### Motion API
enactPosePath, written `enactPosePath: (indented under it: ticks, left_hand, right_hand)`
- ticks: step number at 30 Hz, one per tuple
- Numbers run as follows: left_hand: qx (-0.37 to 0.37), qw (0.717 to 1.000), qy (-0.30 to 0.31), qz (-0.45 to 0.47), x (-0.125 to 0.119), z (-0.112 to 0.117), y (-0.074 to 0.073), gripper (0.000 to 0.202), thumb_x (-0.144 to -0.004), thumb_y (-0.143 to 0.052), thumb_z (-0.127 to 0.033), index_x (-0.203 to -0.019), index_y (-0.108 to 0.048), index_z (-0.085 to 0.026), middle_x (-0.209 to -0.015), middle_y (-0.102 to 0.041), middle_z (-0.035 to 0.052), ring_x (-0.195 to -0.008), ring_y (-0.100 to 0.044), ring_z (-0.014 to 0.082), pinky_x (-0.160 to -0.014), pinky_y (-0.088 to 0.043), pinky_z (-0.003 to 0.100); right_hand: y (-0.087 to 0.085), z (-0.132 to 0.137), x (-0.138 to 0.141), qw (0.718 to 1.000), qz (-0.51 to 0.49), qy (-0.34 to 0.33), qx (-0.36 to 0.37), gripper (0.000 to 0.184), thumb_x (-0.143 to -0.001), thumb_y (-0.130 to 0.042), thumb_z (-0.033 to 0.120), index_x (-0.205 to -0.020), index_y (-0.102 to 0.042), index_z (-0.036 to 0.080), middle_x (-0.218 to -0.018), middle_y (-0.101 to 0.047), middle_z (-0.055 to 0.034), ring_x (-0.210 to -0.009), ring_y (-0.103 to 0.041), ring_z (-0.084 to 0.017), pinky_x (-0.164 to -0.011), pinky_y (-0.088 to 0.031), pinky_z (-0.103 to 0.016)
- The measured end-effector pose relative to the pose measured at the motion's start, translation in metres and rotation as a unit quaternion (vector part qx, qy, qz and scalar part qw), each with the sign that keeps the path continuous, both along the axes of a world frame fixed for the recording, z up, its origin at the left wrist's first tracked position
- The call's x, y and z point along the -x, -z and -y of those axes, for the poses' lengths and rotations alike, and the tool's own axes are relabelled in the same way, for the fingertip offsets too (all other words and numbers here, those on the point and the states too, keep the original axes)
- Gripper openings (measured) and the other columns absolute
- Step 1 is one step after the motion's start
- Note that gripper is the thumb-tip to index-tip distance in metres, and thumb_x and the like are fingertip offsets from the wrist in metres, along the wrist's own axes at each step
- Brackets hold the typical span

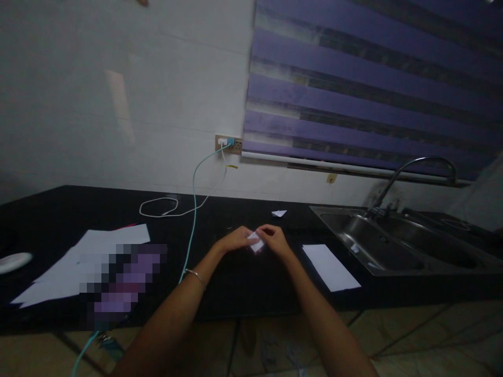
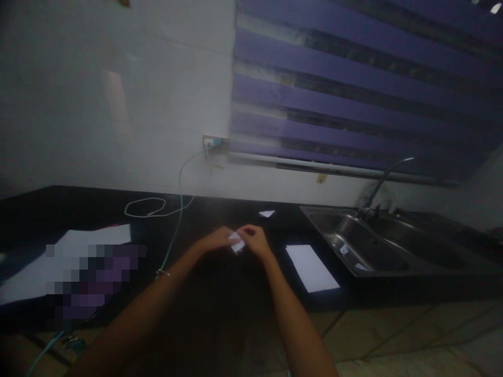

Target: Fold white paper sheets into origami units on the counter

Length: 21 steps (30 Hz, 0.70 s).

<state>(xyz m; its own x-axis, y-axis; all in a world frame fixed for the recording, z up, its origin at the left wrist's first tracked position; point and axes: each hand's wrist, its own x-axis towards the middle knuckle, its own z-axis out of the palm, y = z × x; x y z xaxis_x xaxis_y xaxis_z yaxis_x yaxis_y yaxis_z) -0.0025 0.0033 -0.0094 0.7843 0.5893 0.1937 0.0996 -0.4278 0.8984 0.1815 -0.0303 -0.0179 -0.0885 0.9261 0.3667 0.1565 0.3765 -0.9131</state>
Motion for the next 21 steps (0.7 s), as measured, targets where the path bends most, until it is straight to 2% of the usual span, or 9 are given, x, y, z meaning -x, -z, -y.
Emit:
enactPosePath:
  ticks: [4, 9, 15, 21]
  left_hand:
    - [0.004, 1.0, 0.006, 0.002, -0.001, -0.004, 0.003, 0.045, -0.076, -0.06, -0.052, -0.077, -0.07, -0.008, -0.066, -0.062, 0.0039, -0.06, -0.053, 0.0129, -0.055, -0.039, 0.021]
    - [0.007, 1.0, -0.023, 0.001, -0.005, -0.007, 0.008, 0.046, -0.078, -0.058, -0.053, -0.072, -0.068, -0.009, -0.06, -0.057, 0.0015, -0.054, -0.049, 0.0102, -0.054, -0.039, 0.021]
    - [-0.011, 0.999, -0.05, 0.0, -0.004, 0.003, 0.0, 0.051, -0.082, -0.05, -0.057, -0.08, -0.069, -0.01, -0.066, -0.061, 0.0035, -0.055, -0.051, 0.0113, -0.053, -0.042, 0.022]
    - [-0.031, 0.997, -0.069, -0.002, -0.005, 0.011, -0.007, 0.056, -0.087, -0.039, -0.059, -0.081, -0.067, -0.011, -0.067, -0.063, 0.0041, -0.055, -0.052, 0.0115, -0.052, -0.039, 0.022]
  right_hand:
    - [0.002, -0.003, -0.001, 1.0, 0.0, 0.011, -0.005, 0.022, -0.07, -0.071, 0.037, -0.07, -0.068, 0.015, -0.066, -0.065, -0.003, -0.059, -0.058, -0.015, -0.055, -0.043, -0.025]
    - [0.001, -0.003, -0.002, 0.999, 0.002, 0.036, -0.019, 0.025, -0.069, -0.072, 0.04, -0.065, -0.067, 0.015, -0.062, -0.065, -0.0033, -0.056, -0.057, -0.015, -0.053, -0.042, -0.025]
    - [-0.007, 0.003, -0.002, 0.998, -0.017, 0.051, -0.02, 0.025, -0.067, -0.072, 0.04, -0.069, -0.071, 0.015, -0.066, -0.068, -0.0055, -0.058, -0.059, -0.016, -0.055, -0.043, -0.027]
    - [-0.006, 0.001, -0.003, 0.996, -0.048, 0.073, 0.004, 0.028, -0.064, -0.075, 0.041, -0.073, -0.072, 0.014, -0.068, -0.069, -0.0064, -0.059, -0.06, -0.017, -0.057, -0.045, -0.028]
